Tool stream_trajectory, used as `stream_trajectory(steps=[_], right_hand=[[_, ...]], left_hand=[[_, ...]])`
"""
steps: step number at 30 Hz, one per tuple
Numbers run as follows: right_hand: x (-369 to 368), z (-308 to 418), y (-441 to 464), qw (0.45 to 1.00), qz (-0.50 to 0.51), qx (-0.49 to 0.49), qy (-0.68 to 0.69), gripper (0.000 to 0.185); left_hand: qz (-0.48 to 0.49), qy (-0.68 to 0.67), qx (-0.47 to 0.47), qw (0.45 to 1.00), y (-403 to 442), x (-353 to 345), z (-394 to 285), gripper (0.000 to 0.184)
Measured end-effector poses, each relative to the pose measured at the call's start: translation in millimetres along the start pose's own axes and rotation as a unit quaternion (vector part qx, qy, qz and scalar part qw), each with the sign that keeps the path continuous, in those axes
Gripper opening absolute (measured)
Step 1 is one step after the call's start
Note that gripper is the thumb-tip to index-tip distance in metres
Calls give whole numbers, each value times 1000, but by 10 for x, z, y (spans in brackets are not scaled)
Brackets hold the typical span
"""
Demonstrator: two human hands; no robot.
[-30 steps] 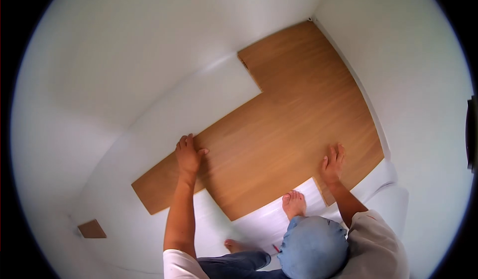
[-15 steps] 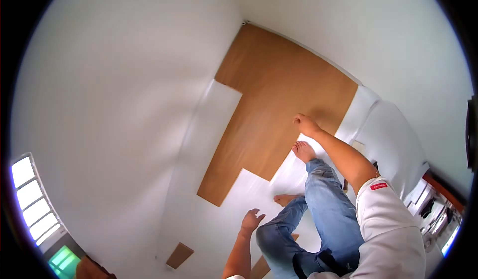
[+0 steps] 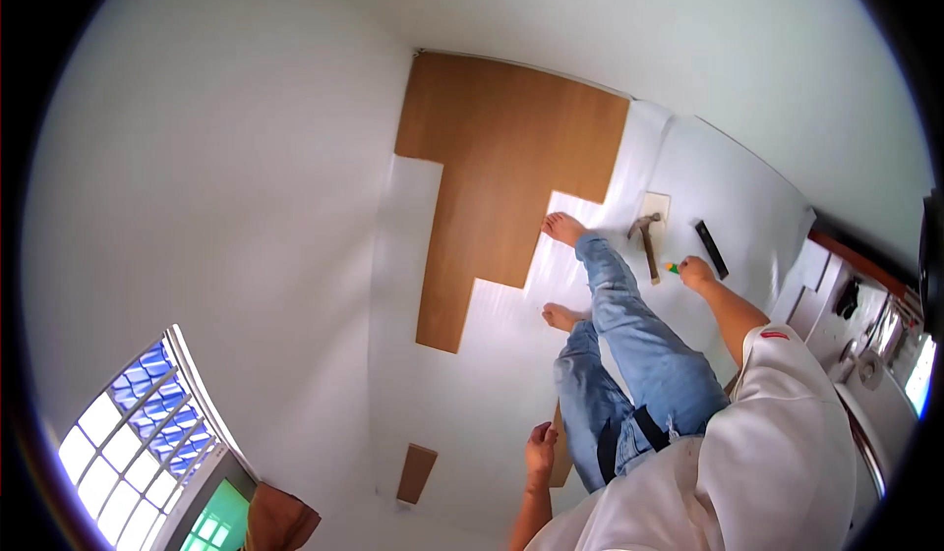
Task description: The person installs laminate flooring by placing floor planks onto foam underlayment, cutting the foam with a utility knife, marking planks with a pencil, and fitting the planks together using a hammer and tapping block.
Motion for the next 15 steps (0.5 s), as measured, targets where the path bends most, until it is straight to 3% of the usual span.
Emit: stream_trajectory(steps=[1, 2, 6, 10, 11, 13, 15], right_hand=[[88, -73, -57, 993, -80, 70, -50, 26], [248, -65, -160, 995, -2, 19, 97, 23], [593, -98, -647, 940, -4, 74, 333, 23], [347, -893, -1519, 914, -43, 71, 398, 24], [143, -1171, -1725, 911, -32, 19, 410, 23], [-481, -1781, -2172, 895, -15, -68, 440, 22], [-1036, -2454, -2917, 881, -20, -120, 457, 25]], left_hand=[[9, 14, 1, 1000, -108, -72, 13, 45], [8, 11, -17, 1000, -208, -123, -7, 44], [28, 104, -88, 990, -238, -252, -161, 45], [19, 232, -177, 956, -289, -168, -378, 47], [11, 221, -190, 957, -130, -29, -227, 44], [23, 70, -183, 980, -264, 170, -251, 39], [60, 116, -159, 979, -350, 280, -90, 39]])
Point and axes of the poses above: each hand's wrist, its own y-axis towards the middle knuckle, its own x-axis out of the back of the hand, z = x × y, the point moved 2 cm from there along y, towards the middle knuckle, and after that the axes turned 2 degrees about -y, right-handed, at the moved point
